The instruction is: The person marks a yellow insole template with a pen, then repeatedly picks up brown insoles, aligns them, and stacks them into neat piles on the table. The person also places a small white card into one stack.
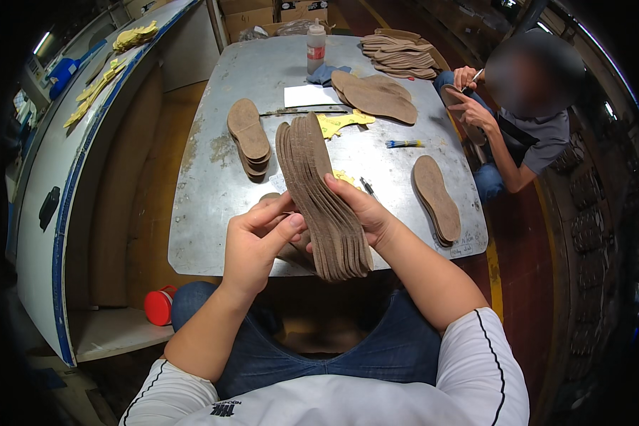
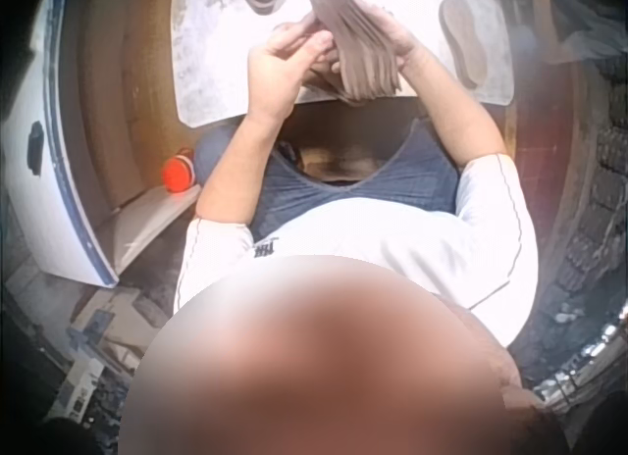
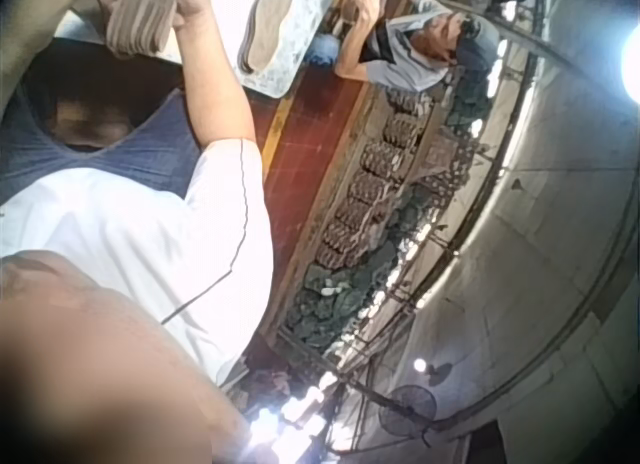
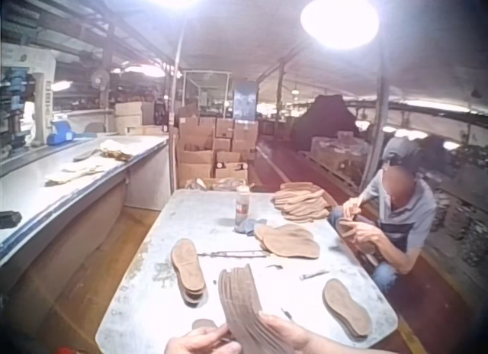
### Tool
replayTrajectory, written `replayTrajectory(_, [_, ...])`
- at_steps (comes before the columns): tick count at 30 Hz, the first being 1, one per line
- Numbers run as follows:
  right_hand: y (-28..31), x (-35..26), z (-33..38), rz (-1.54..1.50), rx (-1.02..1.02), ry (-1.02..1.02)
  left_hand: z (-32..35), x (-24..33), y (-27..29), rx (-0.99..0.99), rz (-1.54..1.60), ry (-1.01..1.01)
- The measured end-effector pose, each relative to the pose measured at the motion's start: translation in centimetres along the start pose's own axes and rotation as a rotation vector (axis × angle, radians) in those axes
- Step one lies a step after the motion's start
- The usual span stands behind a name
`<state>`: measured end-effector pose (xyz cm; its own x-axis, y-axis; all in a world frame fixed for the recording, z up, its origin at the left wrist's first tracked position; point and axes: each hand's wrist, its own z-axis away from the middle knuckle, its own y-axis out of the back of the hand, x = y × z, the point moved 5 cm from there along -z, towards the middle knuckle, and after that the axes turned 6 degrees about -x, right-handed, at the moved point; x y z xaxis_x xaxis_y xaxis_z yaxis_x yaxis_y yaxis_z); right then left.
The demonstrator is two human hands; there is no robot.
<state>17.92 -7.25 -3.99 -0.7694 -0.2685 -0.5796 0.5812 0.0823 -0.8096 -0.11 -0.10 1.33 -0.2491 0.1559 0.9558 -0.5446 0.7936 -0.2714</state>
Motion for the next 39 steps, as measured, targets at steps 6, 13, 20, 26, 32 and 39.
replayTrajectory(6, [0.3, 0.2, -0.4, -0.009, -0.043, -0.001, -0.1, 0.0, 0.0, 0.011, 0.045, 0.015])
replayTrajectory(13, [0.8, 0.4, -0.3, 0.02, -0.005, -0.02, -0.1, 0.0, 0.2, 0.027, 0.044, 0.053])
replayTrajectory(20, [0.7, 0.3, -0.1, 0.028, 0.001, -0.019, -0.2, -0.1, 0.1, 0.021, 0.084, 0.055])
replayTrajectory(26, [1.1, 0.3, 0.1, 0.07, 0.004, -0.015, 0.0, 0.2, 0.0, 0.02, 0.08, 0.056])
replayTrajectory(32, [1.3, 0.2, 0.1, 0.063, -0.016, -0.007, 0.1, 0.2, -0.1, 0.02, 0.101, 0.07])
replayTrajectory(39, [1.6, 0.2, 0.0, 0.049, -0.024, 0.008, 0.1, 0.0, -0.1, 0.014, 0.119, 0.084])
